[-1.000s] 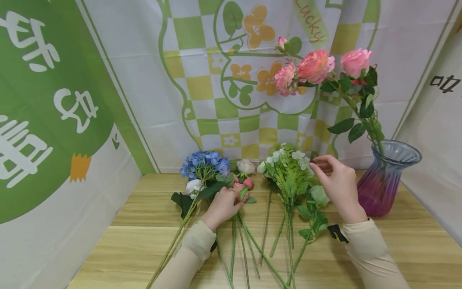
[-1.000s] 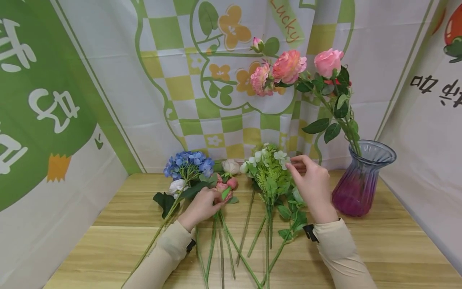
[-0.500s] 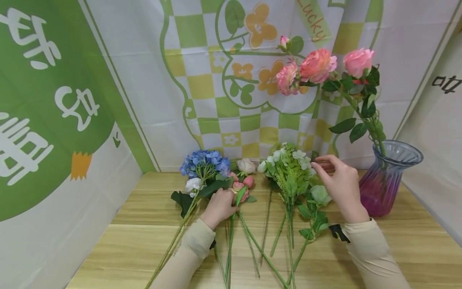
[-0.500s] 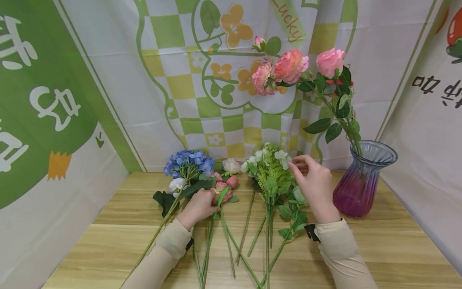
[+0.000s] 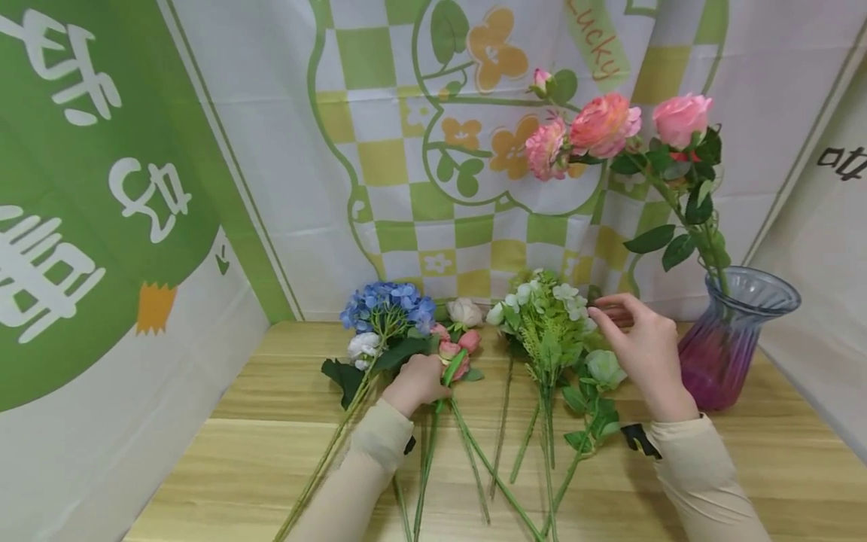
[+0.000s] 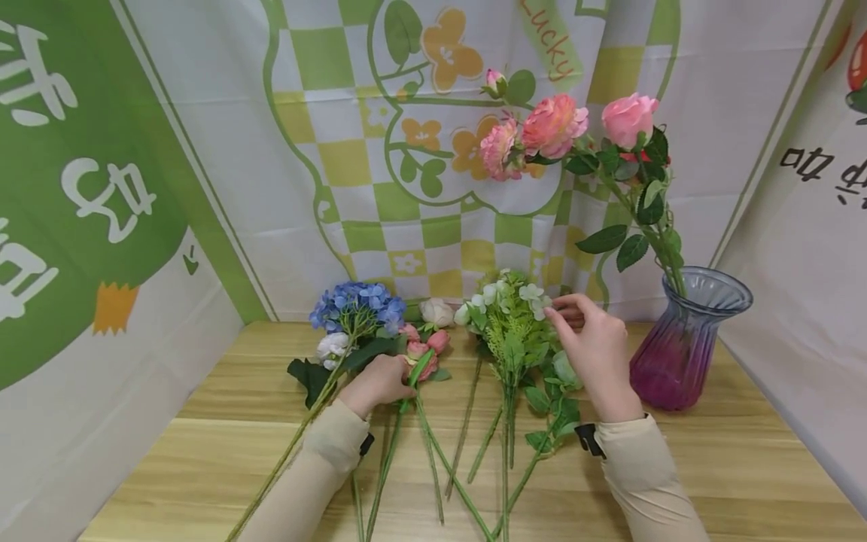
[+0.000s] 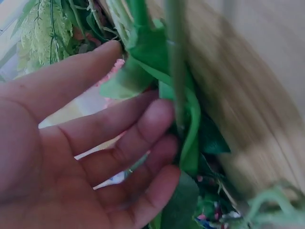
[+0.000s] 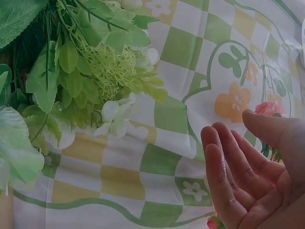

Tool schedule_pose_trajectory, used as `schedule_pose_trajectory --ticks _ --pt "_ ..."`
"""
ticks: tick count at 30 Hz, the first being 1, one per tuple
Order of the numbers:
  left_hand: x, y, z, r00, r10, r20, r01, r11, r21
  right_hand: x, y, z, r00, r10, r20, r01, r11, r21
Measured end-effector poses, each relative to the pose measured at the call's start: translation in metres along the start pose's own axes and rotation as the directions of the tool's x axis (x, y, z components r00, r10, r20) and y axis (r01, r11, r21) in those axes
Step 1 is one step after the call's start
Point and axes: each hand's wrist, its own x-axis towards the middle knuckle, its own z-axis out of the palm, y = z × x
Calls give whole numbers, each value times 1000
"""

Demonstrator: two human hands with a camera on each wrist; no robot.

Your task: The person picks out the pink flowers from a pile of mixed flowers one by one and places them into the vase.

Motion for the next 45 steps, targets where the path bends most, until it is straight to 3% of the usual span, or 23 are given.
schedule_pose_trajectory --ticks 6,11,24,32,40,45 --pt "6 5 1 999 -45 -19 45 999 11 0 1 -2 1000 1 -8 -1 1000 -4" --pt "7 7 1 997 -72 6 72 996 -50 0 2 -3 1000 11 -2 -11 1000 -11" --pt "6 5 1 993 -96 62 102 991 -85 1 6 -4 1000 25 7 -25 1000 -15" --pt "5 8 -6 996 -82 -19 77 978 -194 2 7 -5 999 35 5 -35 999 -22" --pt "5 9 -7 996 -78 -40 67 971 -229 1 9 -5 999 42 21 -42 999 -23" --pt "7 8 -7 992 -67 -105 37 964 -264 2 10 -5 999 40 14 -40 999 -24"
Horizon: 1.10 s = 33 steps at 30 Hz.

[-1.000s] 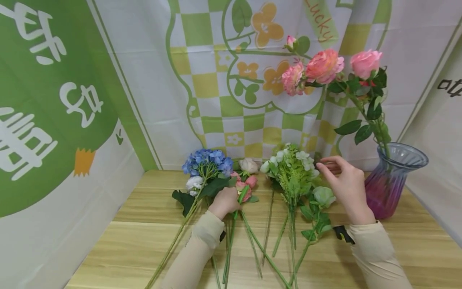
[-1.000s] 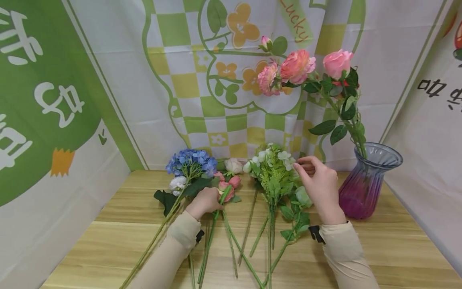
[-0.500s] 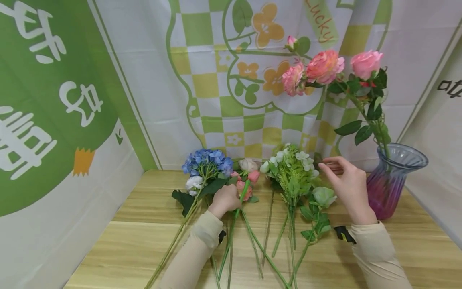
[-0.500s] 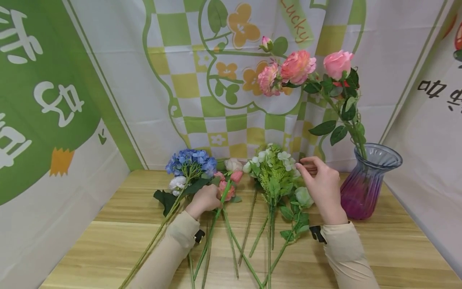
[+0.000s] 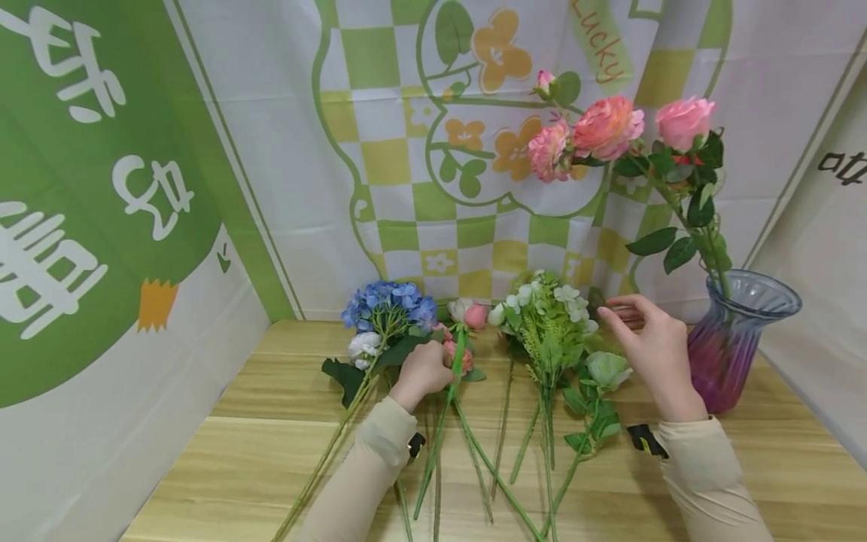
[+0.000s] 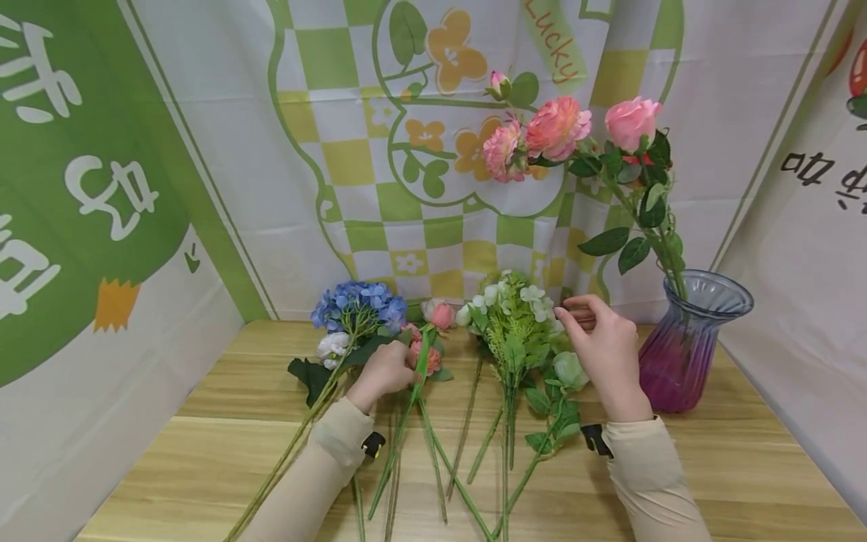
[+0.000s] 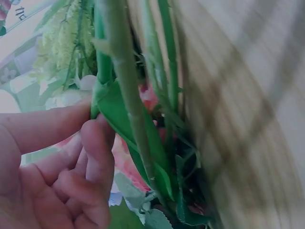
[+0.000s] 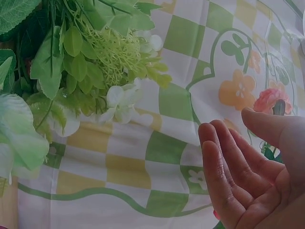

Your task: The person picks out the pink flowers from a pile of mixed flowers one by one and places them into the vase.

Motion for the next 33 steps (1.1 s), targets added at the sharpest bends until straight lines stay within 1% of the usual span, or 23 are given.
schedule_pose_trajectory --ticks 5,8,10,12,15,20,24,29,33 --pt "-3 6 -6 998 43 -54 -46 998 -46 -1 -1 1 1000 2 10 -2 1000 8" --pt "-4 8 -9 994 75 -76 -79 995 -57 -1 -2 2 1000 6 15 -7 1000 18" --pt "-4 9 -9 993 85 -88 -91 993 -70 -2 -3 3 1000 5 15 -5 1000 24" --pt "-4 9 -10 991 87 -101 -95 992 -81 -1 -4 4 1000 13 23 -13 1000 28" --pt "-4 11 -13 988 80 -129 -95 988 -120 -1 -4 5 999 22 42 -23 999 29" --pt "-7 15 -22 976 82 -201 -121 975 -187 1 -5 5 998 28 60 -30 999 33" --pt "-9 17 -29 969 79 -236 -133 965 -224 2 -6 5 997 33 71 -36 998 48" --pt "-10 19 -33 965 72 -252 -135 961 -242 4 -9 5 997 44 66 -48 997 64" --pt "-10 22 -36 965 77 -252 -145 954 -261 5 -11 6 997 48 57 -52 996 74"
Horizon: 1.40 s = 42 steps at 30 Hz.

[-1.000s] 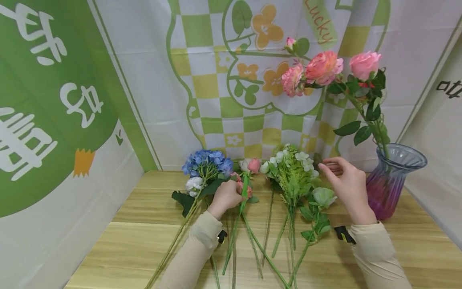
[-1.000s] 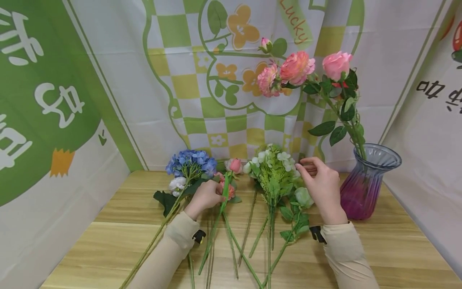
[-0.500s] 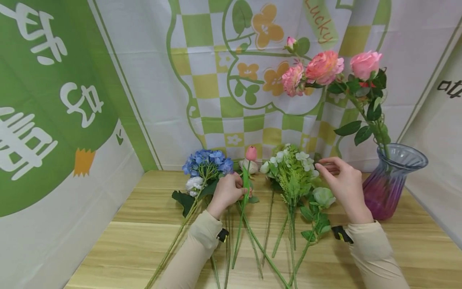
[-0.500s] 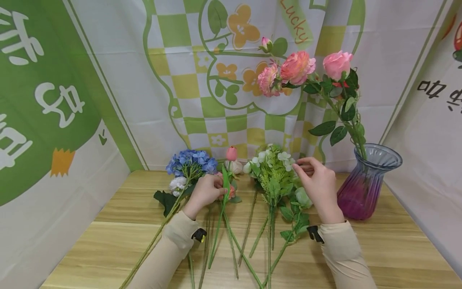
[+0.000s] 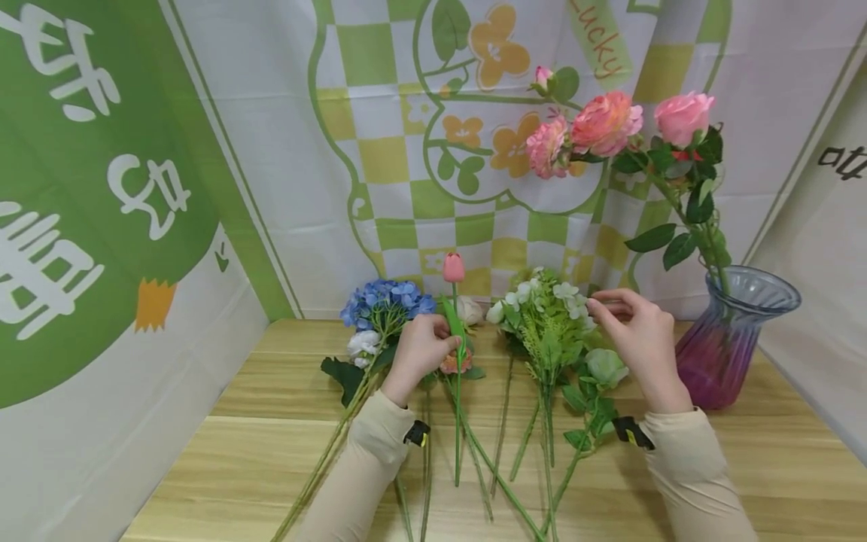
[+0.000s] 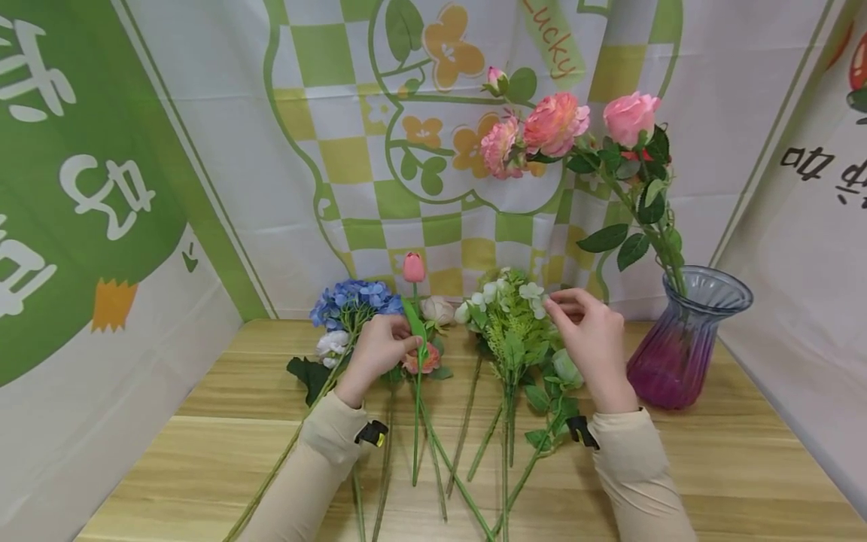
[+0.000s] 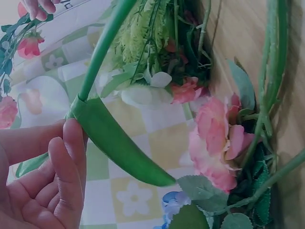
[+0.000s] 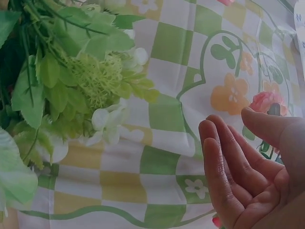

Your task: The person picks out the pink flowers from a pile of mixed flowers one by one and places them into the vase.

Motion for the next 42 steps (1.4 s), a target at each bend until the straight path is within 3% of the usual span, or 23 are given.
schedule_pose_trajectory --ticks 4,9,18,28,42 --pt "1 4 -2 1000 9 -10 -9 1000 -20 1 -2 2 1000 12 1 -12 1000 14" --pt "2 10 -5 1000 6 -24 -9 994 -107 1 -7 4 1000 25 1 -25 999 38" --pt "0 20 -15 994 3 -110 -18 991 -132 2 -17 9 999 37 -11 -36 997 69" --pt "-5 35 -26 982 3 -191 -54 964 -261 3 -28 13 999 48 -10 -47 992 119" --pt "-5 52 -18 968 44 -246 -131 928 -349 2 -44 24 1000 -22 8 20 990 140"
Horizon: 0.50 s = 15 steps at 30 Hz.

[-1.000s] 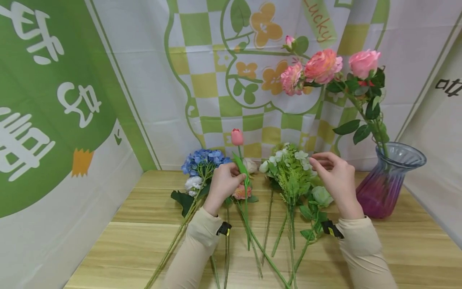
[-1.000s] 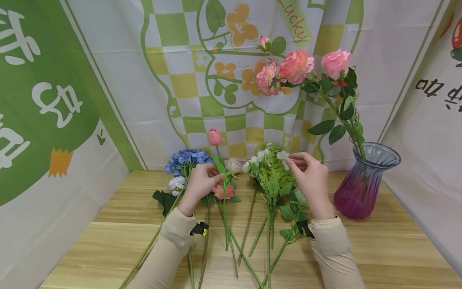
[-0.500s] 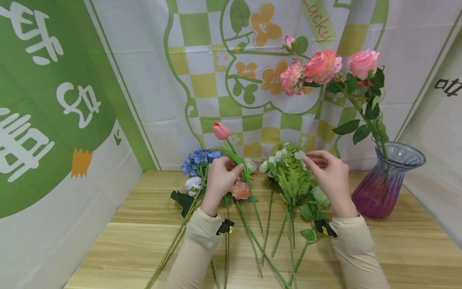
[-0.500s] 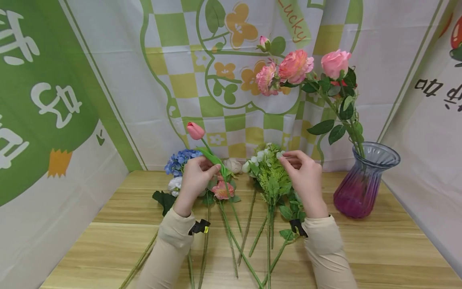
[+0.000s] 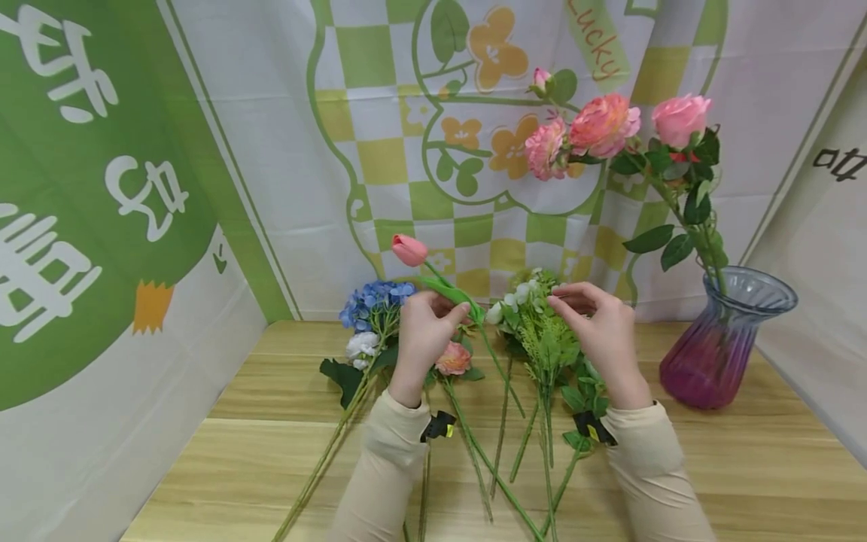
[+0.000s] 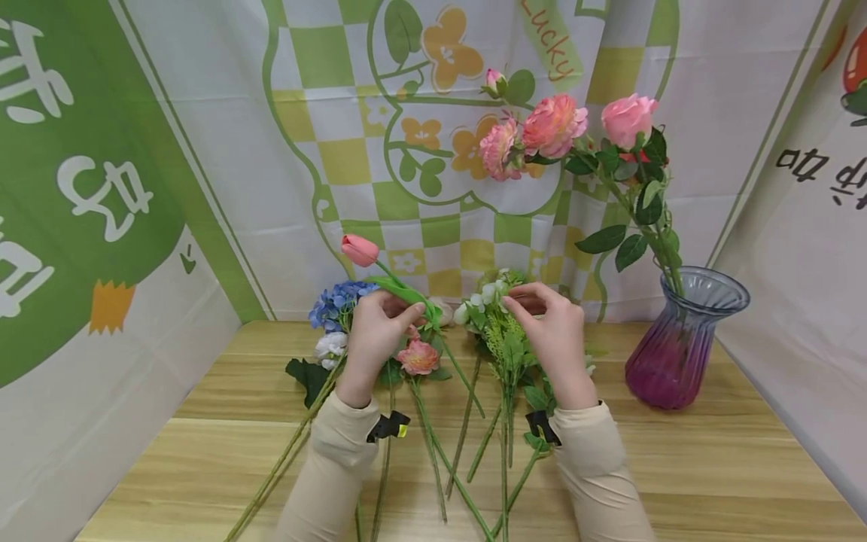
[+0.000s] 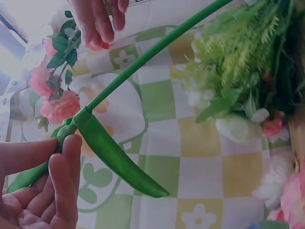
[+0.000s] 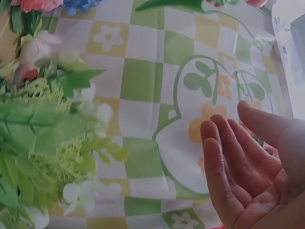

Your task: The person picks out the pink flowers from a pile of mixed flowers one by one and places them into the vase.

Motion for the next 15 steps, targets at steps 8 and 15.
schedule_pose_trajectory --ticks 8,15 --pt "-2 7 8 1000 26 -14 -26 1000 5 -3 -11 11 998 -62 19 62 998 7" --pt "-5 10 13 999 48 2 -48 999 13 -9 -20 20 989 -108 104 101 992 72"
